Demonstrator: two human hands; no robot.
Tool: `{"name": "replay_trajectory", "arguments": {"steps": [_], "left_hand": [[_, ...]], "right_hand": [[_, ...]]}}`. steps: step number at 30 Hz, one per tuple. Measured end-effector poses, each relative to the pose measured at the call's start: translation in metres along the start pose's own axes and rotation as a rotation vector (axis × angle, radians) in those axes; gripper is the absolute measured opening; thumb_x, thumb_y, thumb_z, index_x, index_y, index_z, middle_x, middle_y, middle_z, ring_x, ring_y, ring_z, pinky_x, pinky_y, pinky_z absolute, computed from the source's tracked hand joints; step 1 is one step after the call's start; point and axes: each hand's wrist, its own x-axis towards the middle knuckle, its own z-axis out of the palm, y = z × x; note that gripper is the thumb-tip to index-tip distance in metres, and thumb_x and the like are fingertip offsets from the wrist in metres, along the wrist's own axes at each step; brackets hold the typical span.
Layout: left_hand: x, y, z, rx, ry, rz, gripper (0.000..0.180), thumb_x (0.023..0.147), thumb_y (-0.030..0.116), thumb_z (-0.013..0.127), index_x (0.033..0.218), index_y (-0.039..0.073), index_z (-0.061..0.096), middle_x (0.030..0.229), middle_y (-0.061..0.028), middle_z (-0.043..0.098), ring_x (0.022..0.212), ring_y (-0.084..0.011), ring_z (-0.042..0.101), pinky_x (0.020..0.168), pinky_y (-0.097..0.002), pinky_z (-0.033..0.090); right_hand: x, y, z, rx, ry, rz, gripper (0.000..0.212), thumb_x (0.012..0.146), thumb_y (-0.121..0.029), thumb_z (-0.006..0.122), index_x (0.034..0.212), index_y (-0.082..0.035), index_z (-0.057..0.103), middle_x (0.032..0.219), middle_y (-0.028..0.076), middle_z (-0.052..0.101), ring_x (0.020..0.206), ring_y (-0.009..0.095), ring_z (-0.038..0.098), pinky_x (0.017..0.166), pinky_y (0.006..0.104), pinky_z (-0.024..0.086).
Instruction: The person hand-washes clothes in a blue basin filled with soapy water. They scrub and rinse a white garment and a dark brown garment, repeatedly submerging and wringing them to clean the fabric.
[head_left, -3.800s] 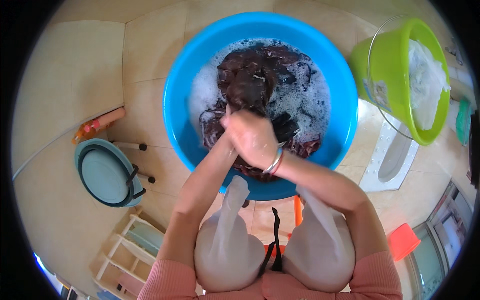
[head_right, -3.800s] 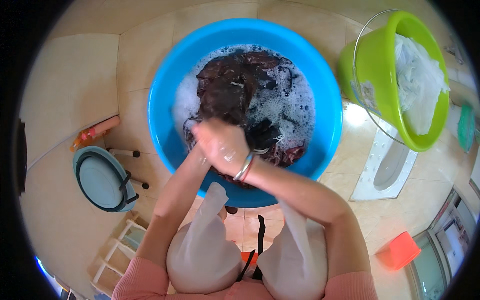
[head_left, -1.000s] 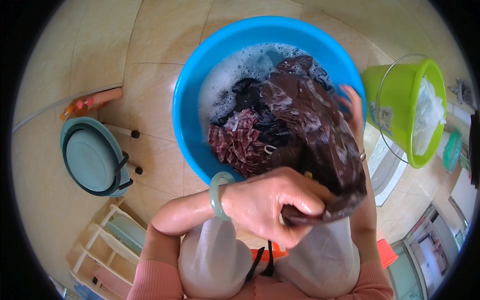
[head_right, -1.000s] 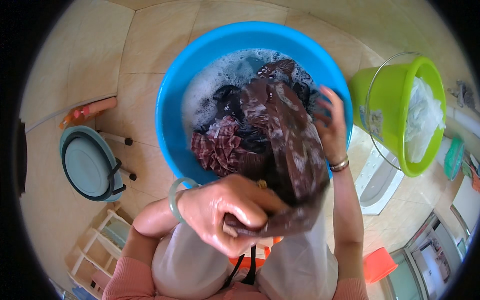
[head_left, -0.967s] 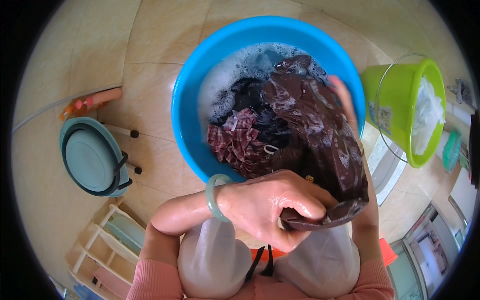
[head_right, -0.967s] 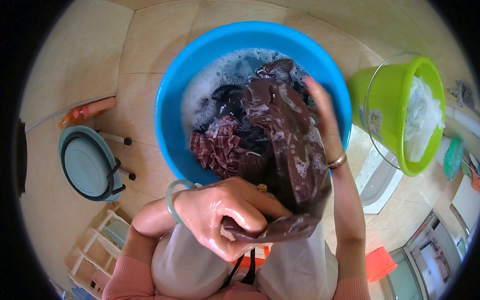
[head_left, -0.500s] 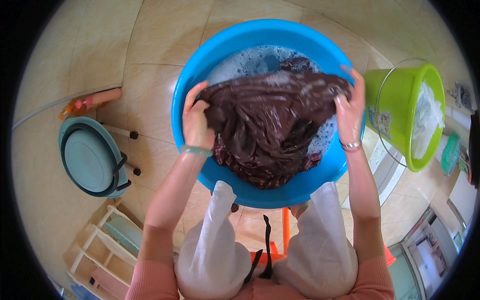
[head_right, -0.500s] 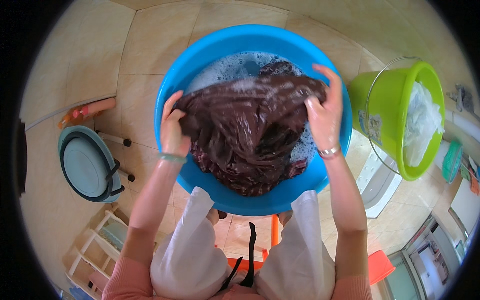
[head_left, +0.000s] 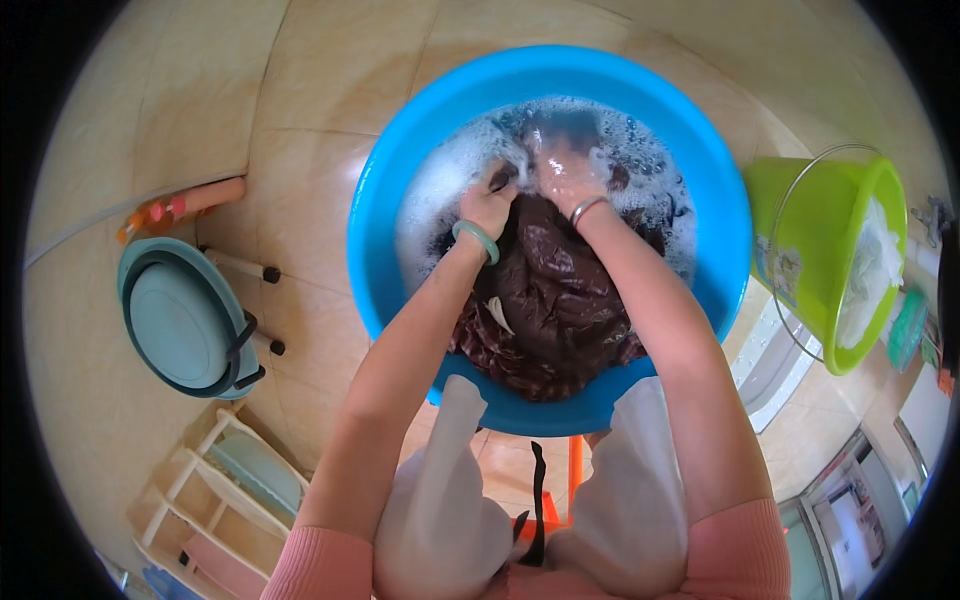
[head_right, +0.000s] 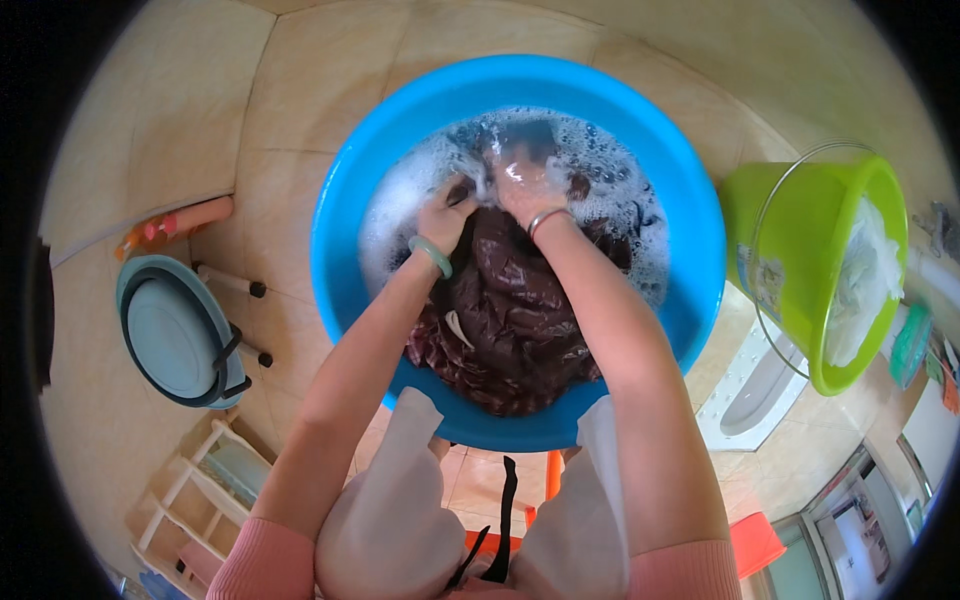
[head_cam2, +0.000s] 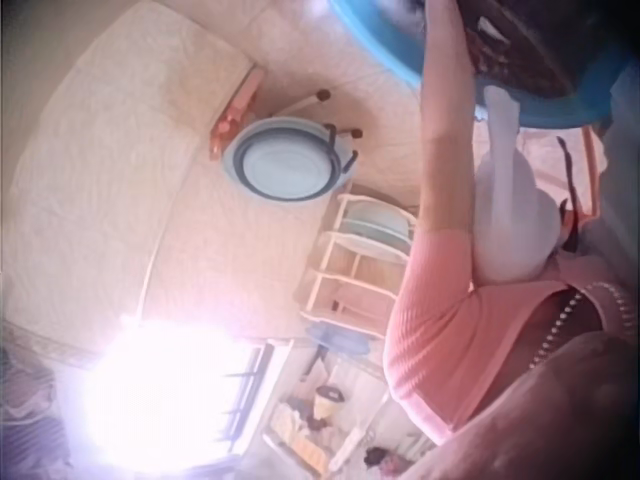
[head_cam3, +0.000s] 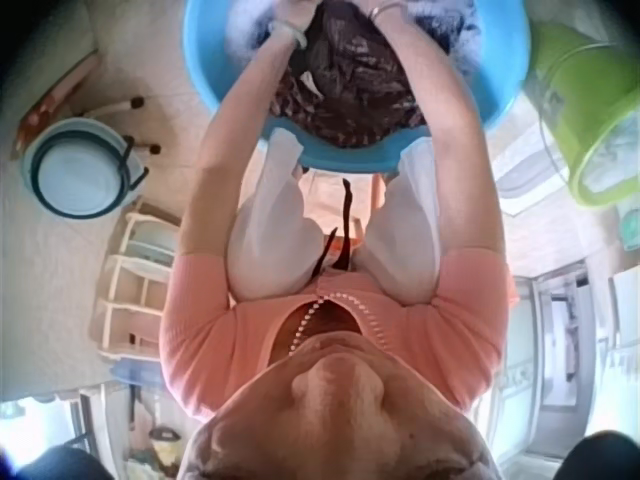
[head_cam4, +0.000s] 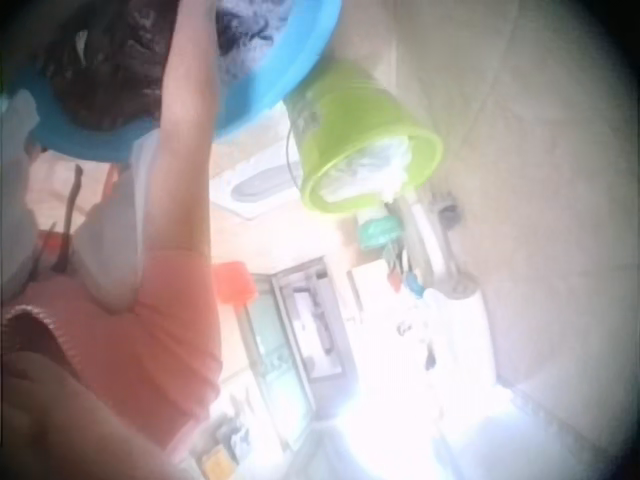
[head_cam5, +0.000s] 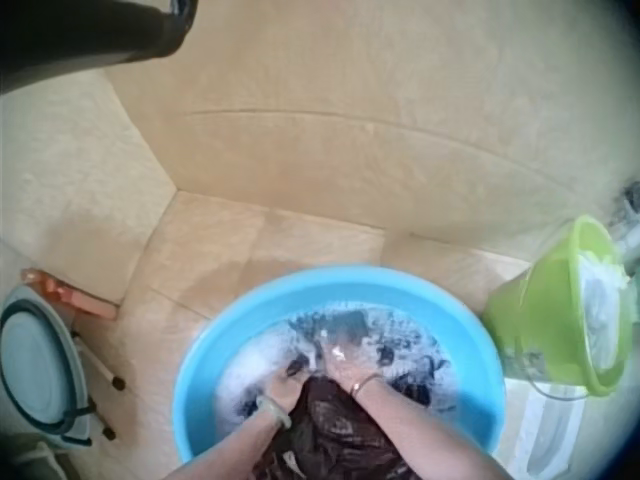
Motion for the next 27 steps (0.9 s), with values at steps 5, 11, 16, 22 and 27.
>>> {"name": "replay_trajectory", "arguments": {"steps": [5,11,16,22,27], "left_hand": [[-0.006,0.018,-0.017,-0.679,-0.027,-0.215,0.058,0.089,0.045,0.065,0.125,0.0,0.057,0.121,-0.0122,0.061,0.112,-0.0221,0.055,0.099,-0.0352,0.041],[-0.051,0.082,-0.018,-0.937,-0.298,-0.168,0.065,0.091,0.027,0.065,0.146,0.007,0.035,0.137,-0.0129,0.049,0.123,-0.0246,0.049,0.104,-0.0383,0.04],[-0.061,0.08,-0.003,-1.144,-0.475,-0.124,0.045,0.101,0.023,0.051,0.144,0.011,0.04,0.136,-0.0011,0.046,0.123,-0.0138,0.046,0.1,-0.0248,0.038],[-0.059,0.061,-0.005,-1.086,-0.343,-0.014,0.043,0.1,0.019,0.048,0.14,0.005,0.044,0.124,-0.0039,0.056,0.107,-0.0119,0.055,0.09,-0.0267,0.047],[-0.078,0.079,0.006,-1.004,0.053,-0.257,0.029,0.095,0.027,0.052,0.112,0.004,0.058,0.108,-0.0043,0.06,0.099,-0.0164,0.057,0.085,-0.032,0.047]], "right_hand": [[-0.012,-0.028,-0.064,0.453,-0.008,0.142,0.039,0.086,-0.012,0.06,0.124,-0.013,0.054,0.116,0.022,0.059,0.079,0.035,0.067,0.064,0.0421,0.056],[-0.131,-0.078,-0.102,0.539,0.205,-0.396,0.027,0.082,-0.028,0.071,0.1,-0.012,0.057,0.091,0.006,0.047,0.07,0.021,0.064,0.055,0.0329,0.051],[-0.127,-0.107,-0.127,0.491,0.431,-0.407,0.027,0.083,-0.028,0.07,0.092,-0.008,0.054,0.084,0.006,0.046,0.057,0.017,0.06,0.049,0.0291,0.049],[-0.095,-0.099,-0.128,0.617,0.614,-0.397,0.029,0.084,-0.026,0.068,0.068,-0.01,0.049,0.064,0.005,0.048,0.051,0.021,0.058,0.044,0.0325,0.047],[-0.06,-0.059,-0.086,0.55,0.562,-0.269,0.022,0.089,-0.027,0.059,0.075,-0.009,0.059,0.068,0.012,0.063,0.056,0.03,0.064,0.048,0.0383,0.052]]}}
